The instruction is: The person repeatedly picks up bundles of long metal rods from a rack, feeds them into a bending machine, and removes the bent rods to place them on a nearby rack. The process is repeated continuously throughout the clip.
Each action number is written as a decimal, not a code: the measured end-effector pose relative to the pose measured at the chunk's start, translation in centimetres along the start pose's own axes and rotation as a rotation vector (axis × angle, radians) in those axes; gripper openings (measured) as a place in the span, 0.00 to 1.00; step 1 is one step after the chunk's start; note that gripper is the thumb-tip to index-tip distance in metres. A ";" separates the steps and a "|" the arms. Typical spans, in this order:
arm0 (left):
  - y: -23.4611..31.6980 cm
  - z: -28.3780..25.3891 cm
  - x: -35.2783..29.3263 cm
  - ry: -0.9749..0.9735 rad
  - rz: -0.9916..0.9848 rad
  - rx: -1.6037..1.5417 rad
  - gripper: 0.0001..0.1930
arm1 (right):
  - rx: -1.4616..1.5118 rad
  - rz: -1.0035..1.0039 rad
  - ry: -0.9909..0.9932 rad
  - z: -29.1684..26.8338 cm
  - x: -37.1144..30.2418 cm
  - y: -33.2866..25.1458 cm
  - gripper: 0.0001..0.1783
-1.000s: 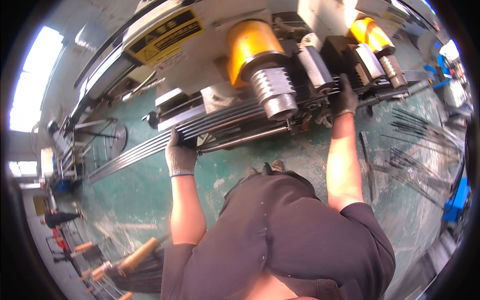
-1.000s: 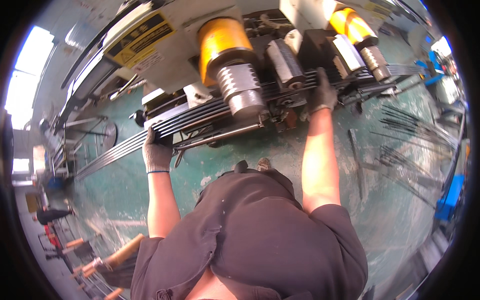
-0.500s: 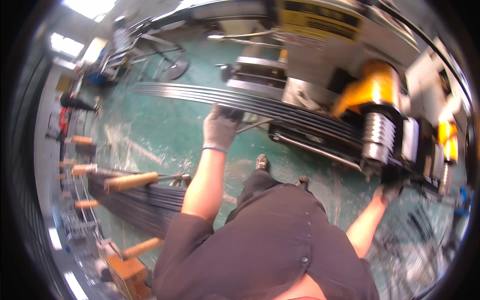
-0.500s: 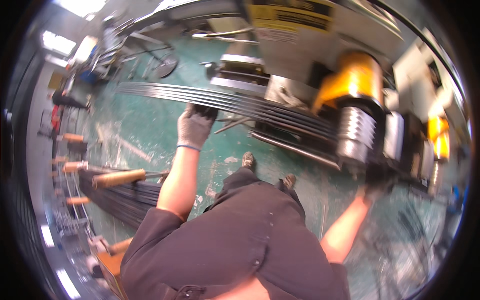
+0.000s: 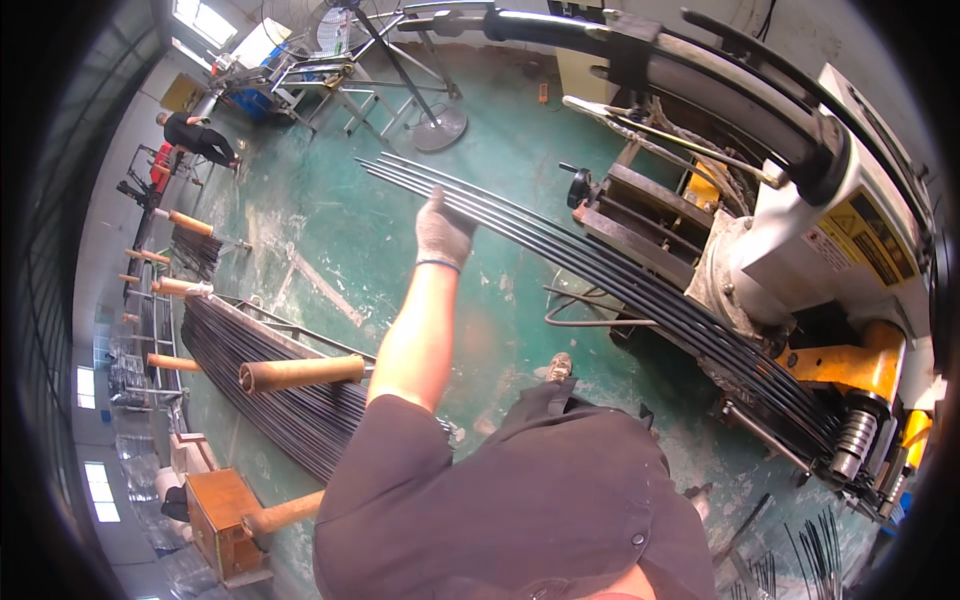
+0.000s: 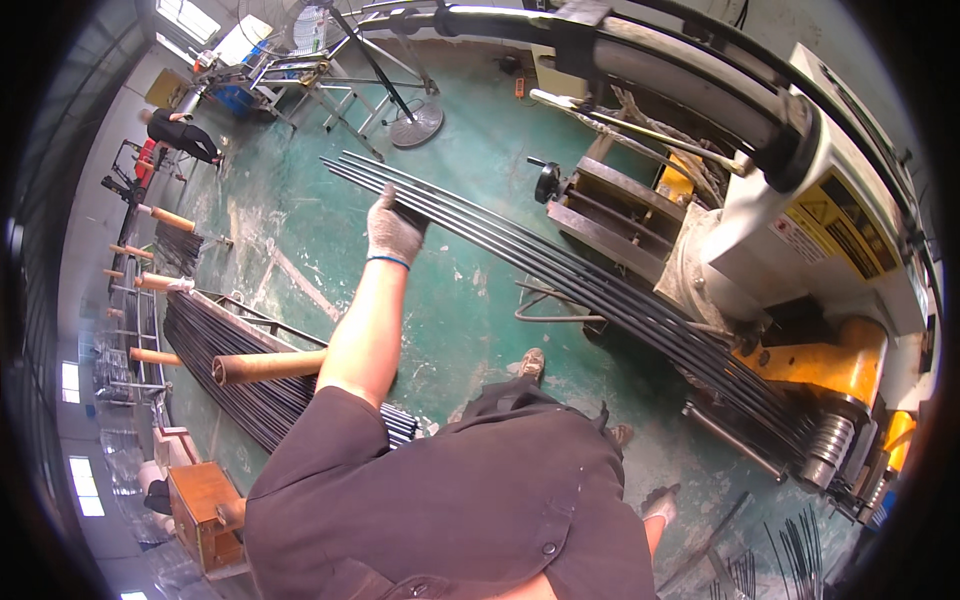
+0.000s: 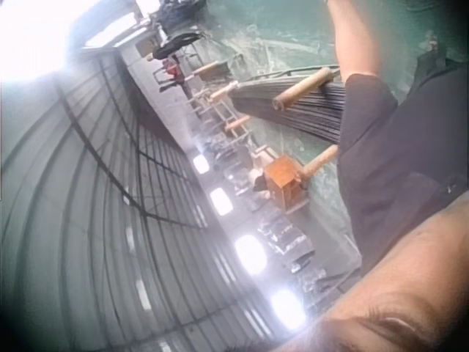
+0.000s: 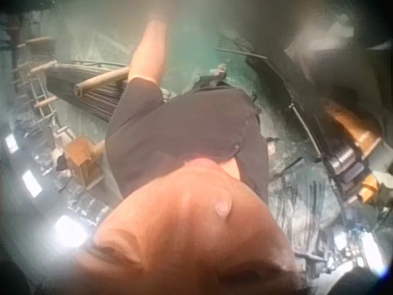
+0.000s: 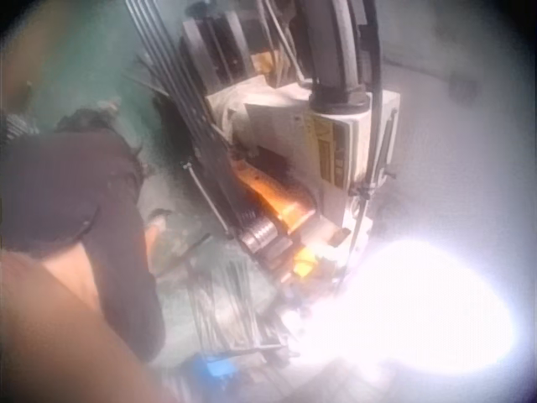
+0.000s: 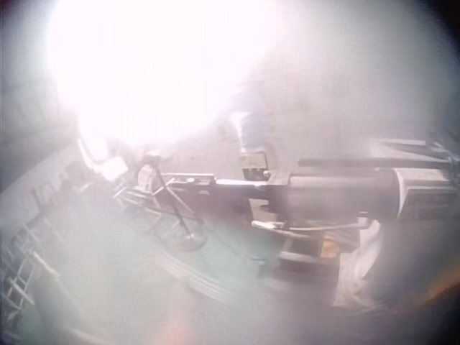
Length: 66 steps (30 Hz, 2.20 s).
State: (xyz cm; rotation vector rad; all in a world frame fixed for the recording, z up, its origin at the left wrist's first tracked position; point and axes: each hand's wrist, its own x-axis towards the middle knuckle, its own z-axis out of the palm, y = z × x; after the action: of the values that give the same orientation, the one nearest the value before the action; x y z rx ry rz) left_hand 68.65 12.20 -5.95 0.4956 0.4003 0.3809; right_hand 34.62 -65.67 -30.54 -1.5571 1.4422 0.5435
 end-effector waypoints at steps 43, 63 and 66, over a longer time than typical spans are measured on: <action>17.4 -6.6 11.5 0.210 0.207 0.485 0.15 | -0.240 -0.289 0.013 9.3 -3.4 -9.5 0.28; 18.9 -6.5 12.9 -0.195 -0.185 0.856 0.26 | -1.402 -0.819 0.245 5.3 -1.7 -2.3 0.09; 20.4 -4.8 12.4 -0.091 -0.335 0.631 0.30 | -0.209 -0.264 0.023 8.1 -5.2 -4.8 0.22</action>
State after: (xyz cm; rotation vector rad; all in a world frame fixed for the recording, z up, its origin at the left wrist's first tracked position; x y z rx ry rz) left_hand 71.90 36.12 -2.56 1.0383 0.5051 -0.1050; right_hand 40.12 -56.59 -28.69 -1.8902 1.2005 0.5318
